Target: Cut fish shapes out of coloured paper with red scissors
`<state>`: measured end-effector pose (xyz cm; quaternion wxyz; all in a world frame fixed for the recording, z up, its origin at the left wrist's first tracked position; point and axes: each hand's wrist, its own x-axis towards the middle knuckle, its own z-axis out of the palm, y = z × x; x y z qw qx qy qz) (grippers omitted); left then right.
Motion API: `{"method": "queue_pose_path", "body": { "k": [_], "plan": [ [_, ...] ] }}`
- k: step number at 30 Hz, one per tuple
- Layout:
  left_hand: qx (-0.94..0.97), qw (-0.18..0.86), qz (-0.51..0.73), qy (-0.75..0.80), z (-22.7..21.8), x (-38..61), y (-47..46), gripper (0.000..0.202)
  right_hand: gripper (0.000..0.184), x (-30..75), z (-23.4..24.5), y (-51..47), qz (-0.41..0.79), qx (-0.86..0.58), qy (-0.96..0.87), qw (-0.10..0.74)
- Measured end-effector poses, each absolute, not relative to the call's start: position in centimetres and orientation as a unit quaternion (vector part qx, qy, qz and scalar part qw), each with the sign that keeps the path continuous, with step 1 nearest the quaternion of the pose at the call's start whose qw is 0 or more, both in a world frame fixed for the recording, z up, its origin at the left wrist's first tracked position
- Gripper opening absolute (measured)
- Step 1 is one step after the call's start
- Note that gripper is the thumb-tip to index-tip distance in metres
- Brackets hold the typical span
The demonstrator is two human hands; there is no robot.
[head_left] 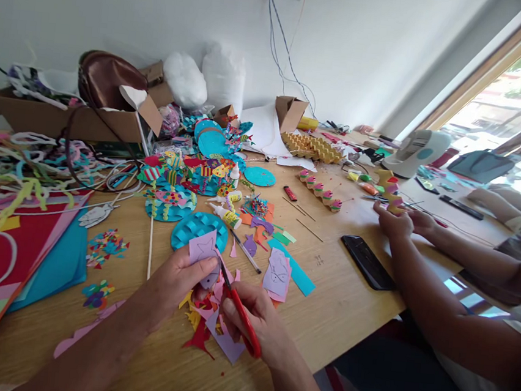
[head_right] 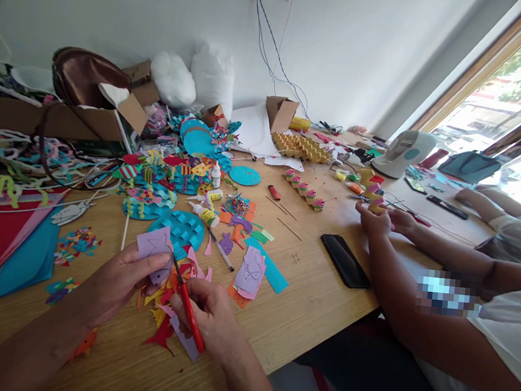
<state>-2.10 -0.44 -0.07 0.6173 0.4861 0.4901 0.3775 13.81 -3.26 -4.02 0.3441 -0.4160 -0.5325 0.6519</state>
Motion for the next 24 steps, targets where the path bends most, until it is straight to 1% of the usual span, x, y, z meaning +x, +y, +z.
{"method": "queue_pose_path", "body": {
  "k": [12, 18, 24],
  "plan": [
    [0.473, 0.603, 0.358, 0.533, 0.77, -1.69, -0.35, 0.025, 0.049, 13.87, -4.11, -3.32, 0.653, -0.419, -0.527, 0.346],
    [0.467, 0.634, 0.327, 0.523, 0.91, -1.81, -0.28, 0.031, 0.053, 14.03, -4.21, -3.36, 0.675, -0.408, -0.511, 0.342],
    [0.464, 0.659, 0.32, 0.498, 0.59, -2.2, -0.14, 0.032, 0.056, 14.43, -4.71, -3.44, 0.694, -0.374, -0.515, 0.337]
  ]
}}
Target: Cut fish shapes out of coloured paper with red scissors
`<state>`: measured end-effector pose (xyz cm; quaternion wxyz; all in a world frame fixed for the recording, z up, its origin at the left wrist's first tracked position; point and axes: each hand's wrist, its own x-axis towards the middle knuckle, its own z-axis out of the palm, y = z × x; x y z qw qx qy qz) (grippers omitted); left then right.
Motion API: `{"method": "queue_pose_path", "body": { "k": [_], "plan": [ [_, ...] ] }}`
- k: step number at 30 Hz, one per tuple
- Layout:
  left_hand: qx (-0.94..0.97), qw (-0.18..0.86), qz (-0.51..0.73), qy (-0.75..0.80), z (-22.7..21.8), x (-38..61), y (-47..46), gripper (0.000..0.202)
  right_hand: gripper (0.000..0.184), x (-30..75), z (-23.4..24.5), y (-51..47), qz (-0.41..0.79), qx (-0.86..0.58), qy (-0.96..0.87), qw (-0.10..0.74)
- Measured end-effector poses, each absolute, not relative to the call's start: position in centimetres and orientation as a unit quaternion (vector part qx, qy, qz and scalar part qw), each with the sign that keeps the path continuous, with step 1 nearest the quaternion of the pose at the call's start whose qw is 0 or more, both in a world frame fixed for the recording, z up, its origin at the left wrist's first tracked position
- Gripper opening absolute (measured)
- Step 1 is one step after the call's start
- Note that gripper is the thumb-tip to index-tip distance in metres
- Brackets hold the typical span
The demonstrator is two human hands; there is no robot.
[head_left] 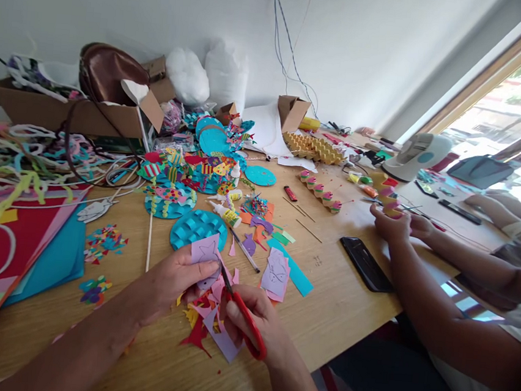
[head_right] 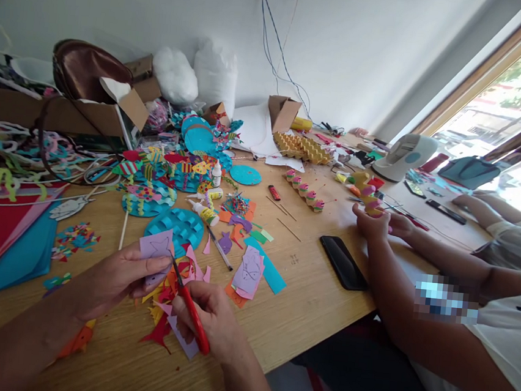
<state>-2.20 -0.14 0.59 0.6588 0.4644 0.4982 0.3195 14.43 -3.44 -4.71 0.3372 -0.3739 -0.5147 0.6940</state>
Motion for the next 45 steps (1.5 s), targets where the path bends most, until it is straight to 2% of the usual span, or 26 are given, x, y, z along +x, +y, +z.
{"method": "queue_pose_path", "body": {
  "k": [6, 9, 12, 15, 22, 27, 30, 34, 38, 45],
  "plan": [
    [0.477, 0.664, 0.329, 0.472, 0.2, -2.4, -0.1, 0.026, 0.055, 14.6, -5.1, -3.4, 0.694, -0.379, -0.505, 0.346],
    [0.494, 0.665, 0.317, 0.461, 0.0, -2.2, 0.0, 0.023, 0.047, 14.5, -4.8, -3.2, 0.656, -0.413, -0.475, 0.416],
    [0.497, 0.664, 0.309, 0.465, -0.2, -1.8, 0.0, 0.02, 0.031, 14.1, -4.0, -2.6, 0.608, -0.433, -0.426, 0.511],
    [0.482, 0.663, 0.314, 0.479, -0.2, -1.4, -0.1, 0.023, 0.029, 13.6, -2.9, -2.0, 0.599, -0.423, -0.412, 0.541],
    [0.48, 0.655, 0.335, 0.477, 0.1, -1.3, -0.1, 0.025, 0.023, 12.7, -1.9, -1.4, 0.602, -0.429, -0.409, 0.535],
    [0.462, 0.647, 0.399, 0.457, 0.1, -1.1, -0.2, 0.024, 0.023, 12.3, -1.7, -1.3, 0.593, -0.435, -0.417, 0.535],
    [0.44, 0.658, 0.418, 0.446, 0.5, -1.1, -0.3, 0.024, 0.027, 12.7, -1.8, -1.7, 0.598, -0.433, -0.453, 0.5],
    [0.425, 0.661, 0.43, 0.444, 0.7, -1.5, -0.3, 0.017, 0.041, 13.6, -2.4, -2.9, 0.593, -0.436, -0.524, 0.428],
    [0.436, 0.657, 0.428, 0.442, 0.3, -1.6, -0.3, 0.014, 0.043, 13.6, -2.5, -4.0, 0.592, -0.472, -0.532, 0.379],
    [0.432, 0.643, 0.455, 0.439, 0.1, -0.6, -0.4, 0.013, 0.041, 13.2, -2.7, -4.1, 0.589, -0.466, -0.539, 0.382]
  ]
}}
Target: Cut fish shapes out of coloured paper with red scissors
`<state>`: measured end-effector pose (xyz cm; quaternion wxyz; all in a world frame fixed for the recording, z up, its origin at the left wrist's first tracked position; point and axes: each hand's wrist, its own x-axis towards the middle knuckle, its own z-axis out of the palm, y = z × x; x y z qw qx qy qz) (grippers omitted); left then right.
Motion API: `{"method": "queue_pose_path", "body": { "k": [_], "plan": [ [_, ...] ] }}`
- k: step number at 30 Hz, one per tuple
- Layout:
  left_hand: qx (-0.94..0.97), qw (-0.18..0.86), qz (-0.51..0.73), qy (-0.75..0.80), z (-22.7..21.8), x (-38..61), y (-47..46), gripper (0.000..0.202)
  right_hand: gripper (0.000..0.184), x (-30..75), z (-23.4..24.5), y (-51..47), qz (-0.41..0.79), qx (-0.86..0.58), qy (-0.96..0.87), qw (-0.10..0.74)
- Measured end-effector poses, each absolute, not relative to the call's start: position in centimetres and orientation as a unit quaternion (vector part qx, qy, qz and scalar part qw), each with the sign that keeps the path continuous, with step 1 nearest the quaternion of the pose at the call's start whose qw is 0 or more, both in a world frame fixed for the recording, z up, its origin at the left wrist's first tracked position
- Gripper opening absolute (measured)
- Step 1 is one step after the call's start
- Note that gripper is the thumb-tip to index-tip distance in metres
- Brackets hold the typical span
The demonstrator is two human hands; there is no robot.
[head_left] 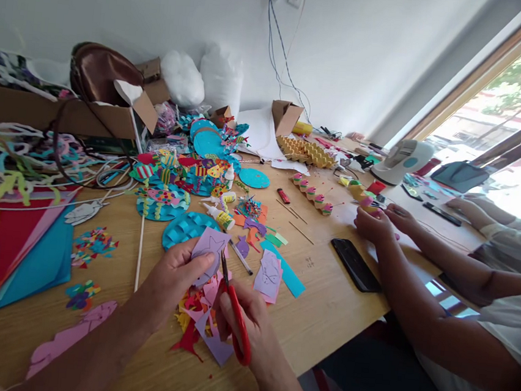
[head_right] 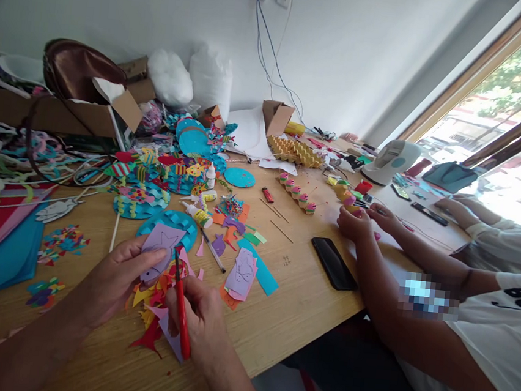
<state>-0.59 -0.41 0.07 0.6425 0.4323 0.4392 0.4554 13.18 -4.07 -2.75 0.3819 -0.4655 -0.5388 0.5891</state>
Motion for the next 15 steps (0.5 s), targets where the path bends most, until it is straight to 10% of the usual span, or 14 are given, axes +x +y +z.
{"method": "queue_pose_path", "body": {
  "k": [15],
  "plan": [
    [0.444, 0.619, 0.467, 0.45, -1.3, -0.2, -0.4, 0.015, 0.046, 13.1, -3.0, -3.9, 0.605, -0.445, -0.526, 0.398]
  ]
}}
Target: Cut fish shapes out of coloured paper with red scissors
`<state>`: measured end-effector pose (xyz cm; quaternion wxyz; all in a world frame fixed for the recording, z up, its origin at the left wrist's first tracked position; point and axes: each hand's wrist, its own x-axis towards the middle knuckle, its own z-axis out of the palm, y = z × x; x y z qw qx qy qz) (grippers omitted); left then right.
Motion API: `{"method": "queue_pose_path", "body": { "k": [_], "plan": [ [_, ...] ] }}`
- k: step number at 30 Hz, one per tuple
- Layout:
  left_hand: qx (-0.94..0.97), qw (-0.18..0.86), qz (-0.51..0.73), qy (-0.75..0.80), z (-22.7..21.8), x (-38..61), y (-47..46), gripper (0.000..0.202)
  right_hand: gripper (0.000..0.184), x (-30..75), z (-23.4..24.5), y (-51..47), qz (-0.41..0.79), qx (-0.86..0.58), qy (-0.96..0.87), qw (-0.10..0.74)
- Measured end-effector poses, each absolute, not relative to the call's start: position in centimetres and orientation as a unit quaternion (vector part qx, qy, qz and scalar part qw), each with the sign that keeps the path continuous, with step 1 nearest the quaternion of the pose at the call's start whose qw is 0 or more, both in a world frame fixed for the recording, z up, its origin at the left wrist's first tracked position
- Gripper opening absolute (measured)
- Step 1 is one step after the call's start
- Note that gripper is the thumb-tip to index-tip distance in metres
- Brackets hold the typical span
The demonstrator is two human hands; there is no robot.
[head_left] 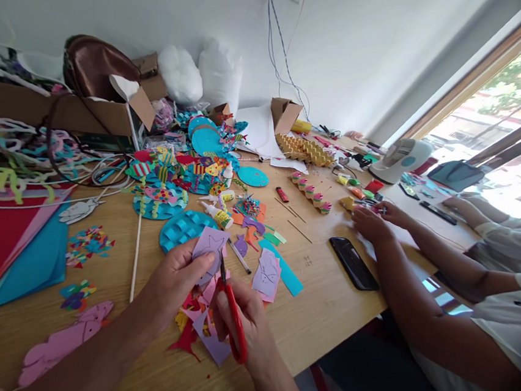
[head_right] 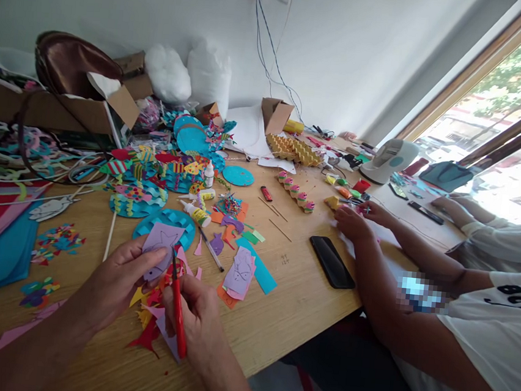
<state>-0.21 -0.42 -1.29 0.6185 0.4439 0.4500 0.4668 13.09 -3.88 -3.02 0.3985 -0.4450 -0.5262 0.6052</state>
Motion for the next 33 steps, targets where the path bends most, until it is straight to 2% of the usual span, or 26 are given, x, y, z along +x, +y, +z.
{"method": "queue_pose_path", "body": {
  "k": [12, 33],
  "plan": [
    [0.429, 0.638, 0.462, 0.442, -1.47, -0.16, -0.49, 0.017, 0.058, 12.96, -2.97, -4.01, 0.619, -0.45, -0.507, 0.396],
    [0.427, 0.656, 0.437, 0.443, -0.97, -0.64, -0.48, 0.016, 0.06, 13.31, -3.02, -4.09, 0.631, -0.455, -0.499, 0.382]
  ]
}}
